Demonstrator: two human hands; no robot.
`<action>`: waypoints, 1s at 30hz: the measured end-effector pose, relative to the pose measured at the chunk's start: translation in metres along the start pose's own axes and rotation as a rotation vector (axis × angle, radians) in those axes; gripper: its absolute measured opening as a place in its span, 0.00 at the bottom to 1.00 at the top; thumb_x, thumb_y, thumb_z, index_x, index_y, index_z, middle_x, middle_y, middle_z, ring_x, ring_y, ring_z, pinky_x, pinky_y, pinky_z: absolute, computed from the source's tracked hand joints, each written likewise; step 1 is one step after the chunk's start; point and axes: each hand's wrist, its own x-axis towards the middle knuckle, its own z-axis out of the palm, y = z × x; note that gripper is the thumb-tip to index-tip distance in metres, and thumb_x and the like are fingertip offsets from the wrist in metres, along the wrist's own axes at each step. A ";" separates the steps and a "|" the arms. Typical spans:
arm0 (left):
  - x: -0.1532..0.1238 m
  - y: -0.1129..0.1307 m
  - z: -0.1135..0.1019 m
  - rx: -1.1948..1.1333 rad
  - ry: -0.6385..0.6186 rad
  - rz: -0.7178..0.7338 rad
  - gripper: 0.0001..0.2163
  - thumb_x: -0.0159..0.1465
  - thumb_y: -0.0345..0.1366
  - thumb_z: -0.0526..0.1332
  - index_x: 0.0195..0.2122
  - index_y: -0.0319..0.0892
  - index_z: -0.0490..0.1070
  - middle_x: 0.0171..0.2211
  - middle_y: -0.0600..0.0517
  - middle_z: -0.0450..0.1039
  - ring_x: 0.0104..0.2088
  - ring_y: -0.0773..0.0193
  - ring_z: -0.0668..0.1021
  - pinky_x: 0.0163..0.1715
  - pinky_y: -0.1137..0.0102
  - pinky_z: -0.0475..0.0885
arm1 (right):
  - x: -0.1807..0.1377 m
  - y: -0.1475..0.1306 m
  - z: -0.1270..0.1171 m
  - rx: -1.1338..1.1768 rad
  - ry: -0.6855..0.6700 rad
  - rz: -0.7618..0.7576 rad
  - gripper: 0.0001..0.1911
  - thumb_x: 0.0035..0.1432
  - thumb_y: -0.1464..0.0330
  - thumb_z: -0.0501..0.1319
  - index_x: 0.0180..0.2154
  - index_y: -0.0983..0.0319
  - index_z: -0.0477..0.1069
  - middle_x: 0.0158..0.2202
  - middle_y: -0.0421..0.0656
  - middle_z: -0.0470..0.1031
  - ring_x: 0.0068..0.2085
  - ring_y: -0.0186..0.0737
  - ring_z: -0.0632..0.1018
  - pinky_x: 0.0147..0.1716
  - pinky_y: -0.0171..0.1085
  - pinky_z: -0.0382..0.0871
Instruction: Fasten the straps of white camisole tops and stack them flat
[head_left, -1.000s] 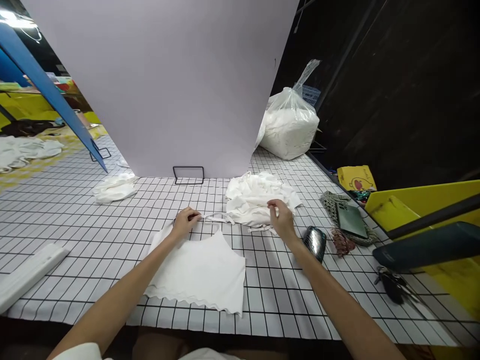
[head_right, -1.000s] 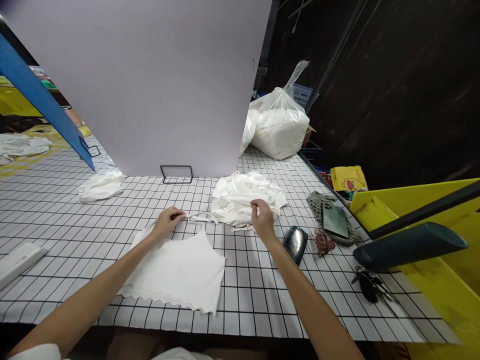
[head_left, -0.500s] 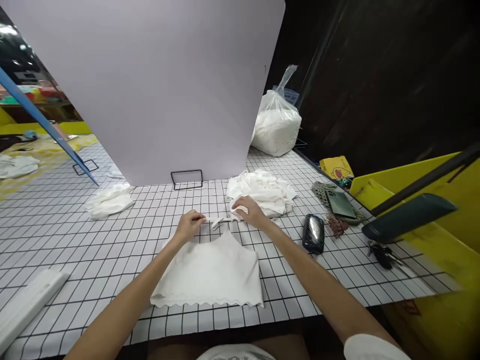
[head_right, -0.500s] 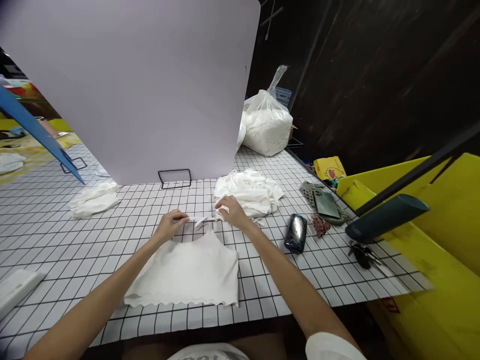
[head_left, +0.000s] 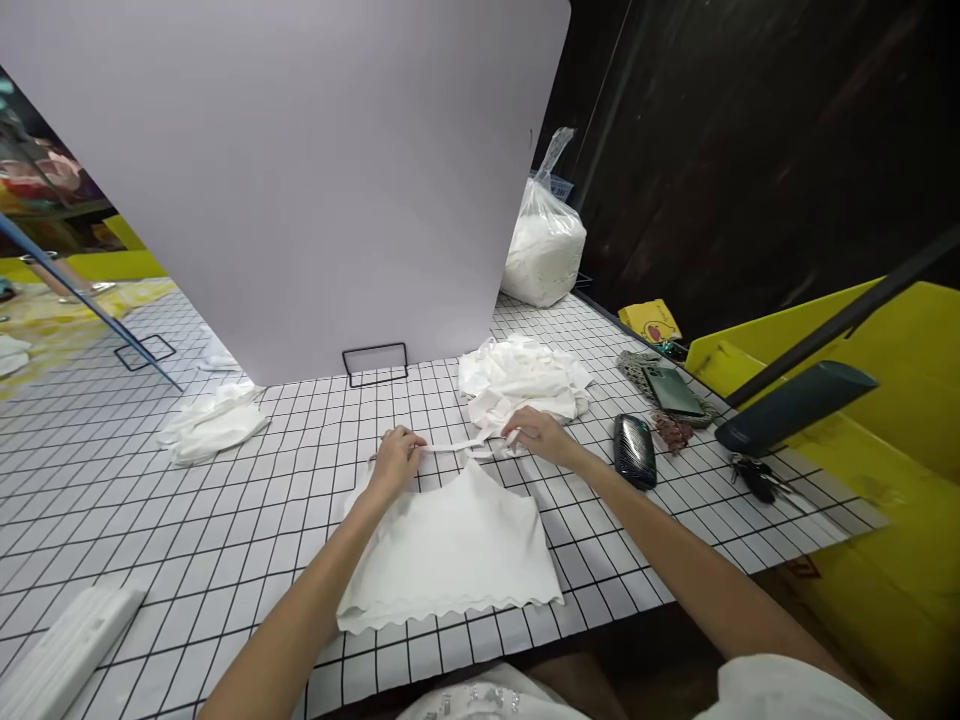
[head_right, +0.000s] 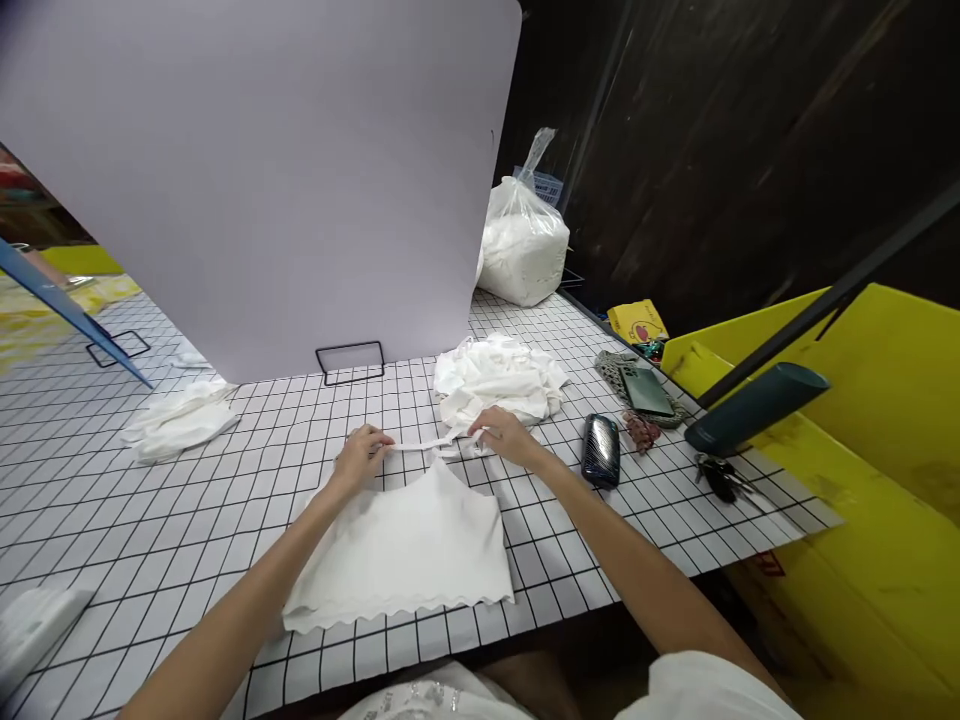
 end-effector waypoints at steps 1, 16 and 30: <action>0.001 0.001 -0.001 0.013 0.003 0.007 0.09 0.61 0.30 0.59 0.37 0.44 0.79 0.42 0.45 0.76 0.47 0.48 0.75 0.50 0.51 0.70 | -0.009 0.006 -0.010 -0.033 -0.078 0.010 0.15 0.55 0.77 0.55 0.36 0.60 0.80 0.37 0.44 0.81 0.42 0.43 0.79 0.46 0.44 0.74; 0.025 0.054 0.067 -0.148 -0.129 0.033 0.09 0.63 0.37 0.62 0.28 0.42 0.77 0.30 0.48 0.74 0.35 0.58 0.74 0.39 0.65 0.70 | 0.017 -0.002 0.032 -0.146 -0.100 -0.263 0.14 0.62 0.78 0.57 0.45 0.61 0.78 0.45 0.50 0.80 0.55 0.54 0.71 0.55 0.61 0.60; 0.035 0.064 0.052 -0.479 -0.101 -0.149 0.16 0.57 0.48 0.67 0.33 0.39 0.80 0.32 0.47 0.79 0.33 0.60 0.77 0.34 0.68 0.71 | 0.045 0.014 0.033 0.314 -0.020 -0.004 0.08 0.61 0.69 0.61 0.30 0.60 0.76 0.31 0.43 0.75 0.40 0.42 0.73 0.41 0.40 0.67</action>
